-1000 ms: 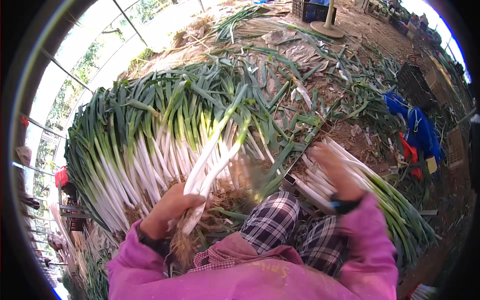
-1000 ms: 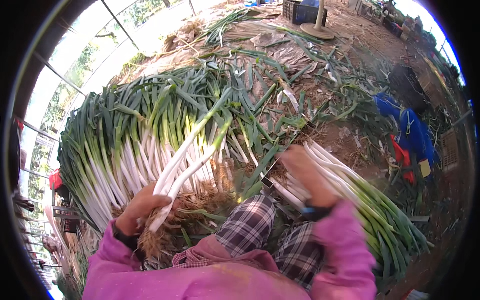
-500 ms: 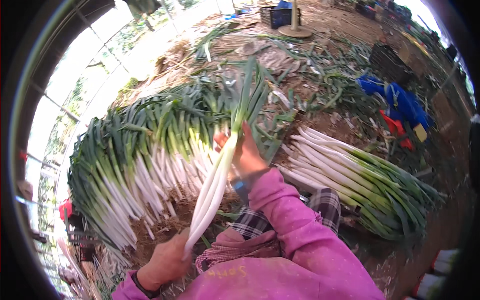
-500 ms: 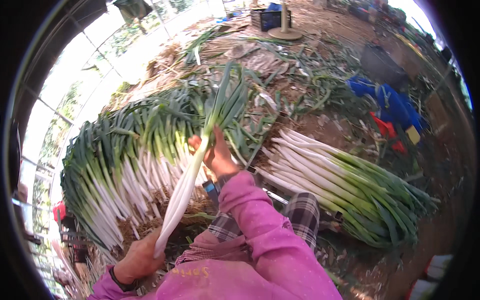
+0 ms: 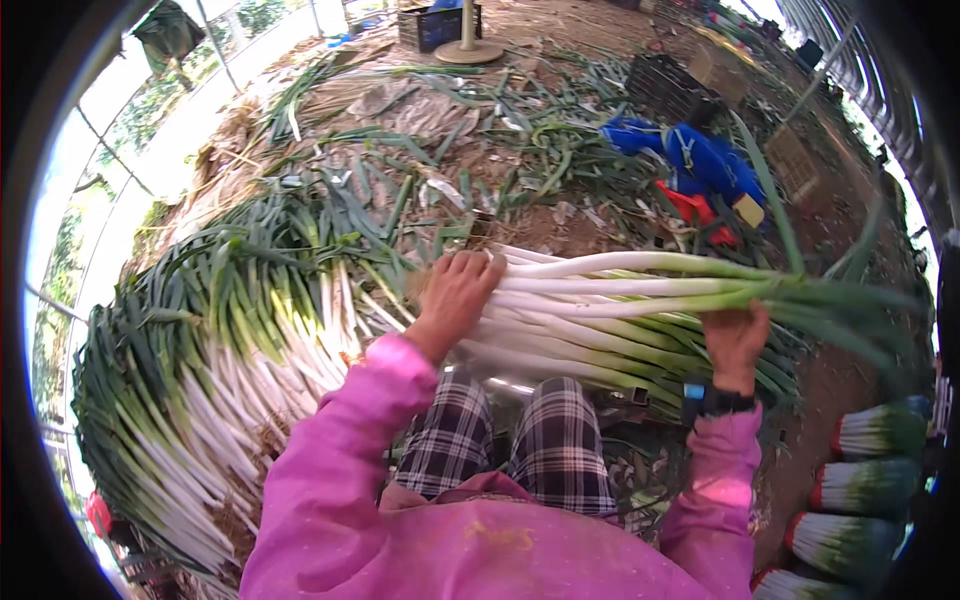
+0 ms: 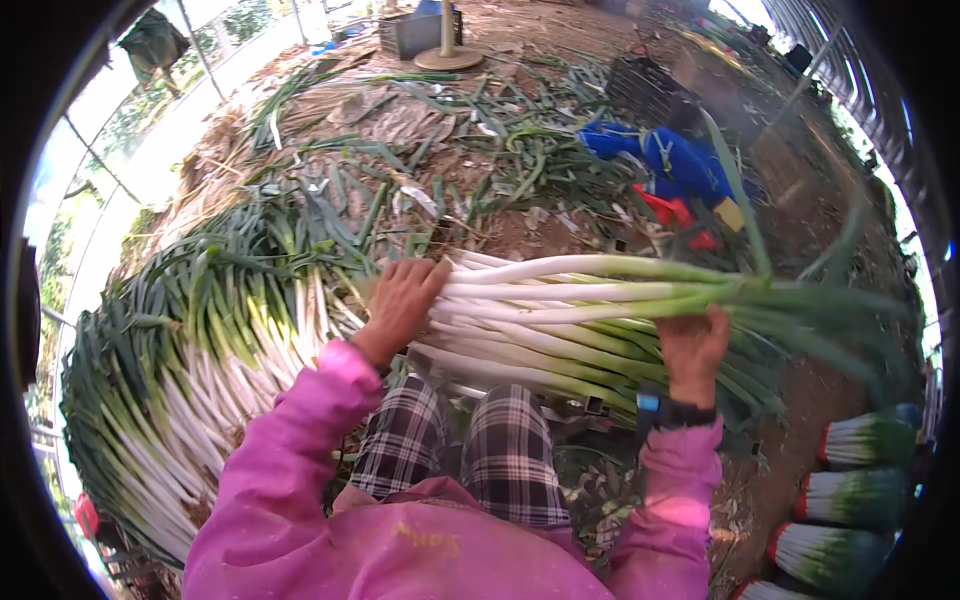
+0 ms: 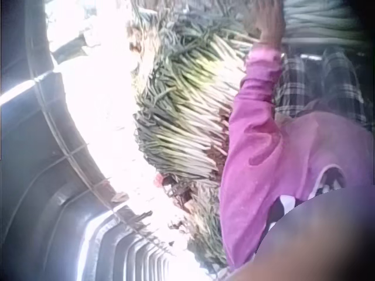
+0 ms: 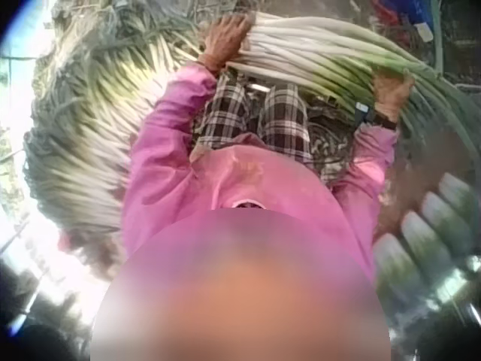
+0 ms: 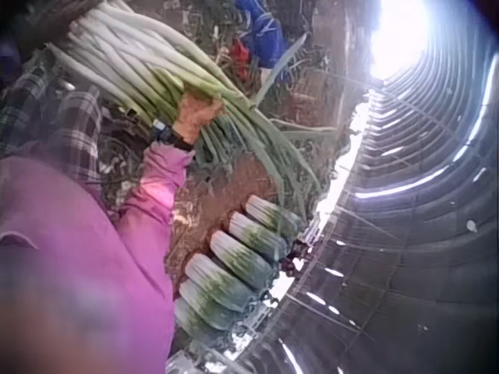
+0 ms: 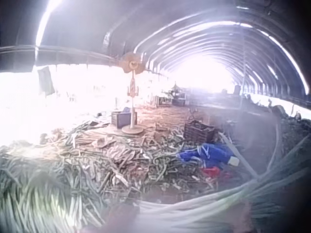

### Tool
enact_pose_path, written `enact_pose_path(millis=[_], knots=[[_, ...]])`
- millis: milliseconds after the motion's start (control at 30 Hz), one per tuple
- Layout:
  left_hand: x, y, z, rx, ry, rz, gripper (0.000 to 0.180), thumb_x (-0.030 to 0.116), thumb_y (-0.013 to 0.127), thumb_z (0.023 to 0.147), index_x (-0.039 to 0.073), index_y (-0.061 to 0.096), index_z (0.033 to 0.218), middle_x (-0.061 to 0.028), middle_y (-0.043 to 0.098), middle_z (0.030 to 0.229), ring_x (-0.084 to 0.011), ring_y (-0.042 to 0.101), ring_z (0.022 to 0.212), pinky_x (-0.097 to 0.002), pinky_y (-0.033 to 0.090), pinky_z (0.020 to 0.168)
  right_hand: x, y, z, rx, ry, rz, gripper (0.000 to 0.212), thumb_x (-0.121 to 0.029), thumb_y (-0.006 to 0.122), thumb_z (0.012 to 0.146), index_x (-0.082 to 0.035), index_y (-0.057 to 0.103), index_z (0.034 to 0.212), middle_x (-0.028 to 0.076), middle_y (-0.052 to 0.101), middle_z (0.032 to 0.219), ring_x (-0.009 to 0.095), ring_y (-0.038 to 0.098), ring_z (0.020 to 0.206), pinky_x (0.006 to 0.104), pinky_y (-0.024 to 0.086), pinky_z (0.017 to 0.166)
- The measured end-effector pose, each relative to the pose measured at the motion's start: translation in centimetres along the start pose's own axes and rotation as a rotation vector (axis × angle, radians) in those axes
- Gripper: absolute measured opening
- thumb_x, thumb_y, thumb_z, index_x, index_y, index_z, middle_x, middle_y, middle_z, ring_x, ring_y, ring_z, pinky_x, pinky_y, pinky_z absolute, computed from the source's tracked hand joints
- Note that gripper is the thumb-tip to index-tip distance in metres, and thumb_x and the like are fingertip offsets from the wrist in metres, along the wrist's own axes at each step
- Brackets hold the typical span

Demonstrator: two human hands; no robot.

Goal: The person sorts leeks by picking them up from a large pile and placing them into a bundle in a wooden frame.

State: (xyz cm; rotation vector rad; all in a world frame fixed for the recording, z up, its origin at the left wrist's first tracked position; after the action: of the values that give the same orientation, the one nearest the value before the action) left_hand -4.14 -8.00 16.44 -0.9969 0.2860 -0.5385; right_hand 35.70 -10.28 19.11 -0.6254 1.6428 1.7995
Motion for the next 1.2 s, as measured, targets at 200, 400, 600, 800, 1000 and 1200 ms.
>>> enact_pose_path(millis=[200, 400, 600, 800, 1000, 1200], knots=[[-1.2, 16.6, -0.8, -0.399, -0.033, 0.031, 0.029, 0.016, 0.046, 0.088, 0.018, 0.055, 0.116, -0.0082, 0.055, 0.11, -0.0258, 0.051, 0.108, -0.0433, 0.041, 0.089, -2.0, -16.6, -11.2, 0.765, 0.38, -0.05, 0.052, -0.038, 0.055, 0.09, -0.001, 0.044, 0.124, 0.022, 0.052, 0.122, 0.038, 0.061, 0.102, 0.0467, 0.052, 0.081], [-1.2, 15.0, -0.6, -0.66, -0.157, 0.078, 0.037, 0.017, 0.048, 0.088, 0.021, 0.048, 0.125, -0.0122, 0.05, 0.118, -0.0305, 0.049, 0.111, -0.0463, 0.046, 0.081, -11.1, -22.0, -12.0, 1.004, 0.15, -0.365, 0.05, -0.042, 0.06, 0.086, -0.008, 0.05, 0.123, 0.013, 0.057, 0.117, 0.033, 0.058, 0.099, 0.0482, 0.051, 0.076], [-2.4, 16.2, -1.7, -0.842, -0.275, 0.169, 0.067, 0.02, 0.059, 0.085, 0.028, 0.03, 0.145, -0.019, 0.03, 0.148, -0.0407, 0.035, 0.132, -0.051, 0.039, 0.097, -20.4, -30.1, -8.0, 0.768, 0.176, -1.118, 0.051, -0.045, 0.063, 0.082, -0.01, 0.057, 0.12, 0.009, 0.063, 0.113, 0.031, 0.062, 0.095, 0.051, 0.046, 0.084], [-3.2, 16.3, -2.7, -0.841, -0.309, 0.139, 0.058, 0.02, 0.045, 0.09, 0.021, 0.029, 0.146, -0.0236, 0.025, 0.149, -0.0442, 0.032, 0.133, -0.0507, 0.041, 0.097, -26.6, -24.6, -8.2, 1.089, -0.077, -2.221, 0.05, -0.025, 0.064, 0.078, 0.002, 0.056, 0.119, 0.022, 0.063, 0.112, 0.037, 0.06, 0.102, 0.0419, 0.046, 0.089], [-3.9, 17.1, -3.2, -0.792, -0.332, -0.002, 0.058, 0.015, 0.036, 0.091, 0.013, 0.024, 0.147, -0.0309, 0.024, 0.147, -0.0522, 0.029, 0.131, -0.0489, 0.042, 0.1, -8.5, -3.5, 1.3, -0.176, -0.404, -2.284, 0.037, -0.001, 0.05, 0.075, -0.009, 0.065, 0.108, 0.012, 0.058, 0.124, 0.032, 0.049, 0.121, 0.0502, 0.032, 0.105], [-3.3, 17.8, -3.2, -0.749, -0.325, -0.003, 0.059, 0.017, 0.04, 0.09, 0.018, 0.025, 0.148, -0.0287, 0.022, 0.148, -0.0516, 0.03, 0.131, -0.0514, 0.047, 0.093, -7.9, -6.1, 1.4, 0.08, -0.012, -2.775, 0.028, -0.04, 0.058, 0.08, -0.017, 0.074, 0.079, 0.005, 0.058, 0.127, 0.032, 0.038, 0.131, 0.0674, 0.014, 0.106]])
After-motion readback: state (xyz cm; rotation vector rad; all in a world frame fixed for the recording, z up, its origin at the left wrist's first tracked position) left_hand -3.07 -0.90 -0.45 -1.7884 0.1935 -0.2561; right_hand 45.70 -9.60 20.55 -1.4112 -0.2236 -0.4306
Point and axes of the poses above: each hand's wrist, its own z-axis towards the middle knuckle, its own y-axis out of the palm, x = y × z, the point moved 4 cm from there along z, towards the middle knuckle
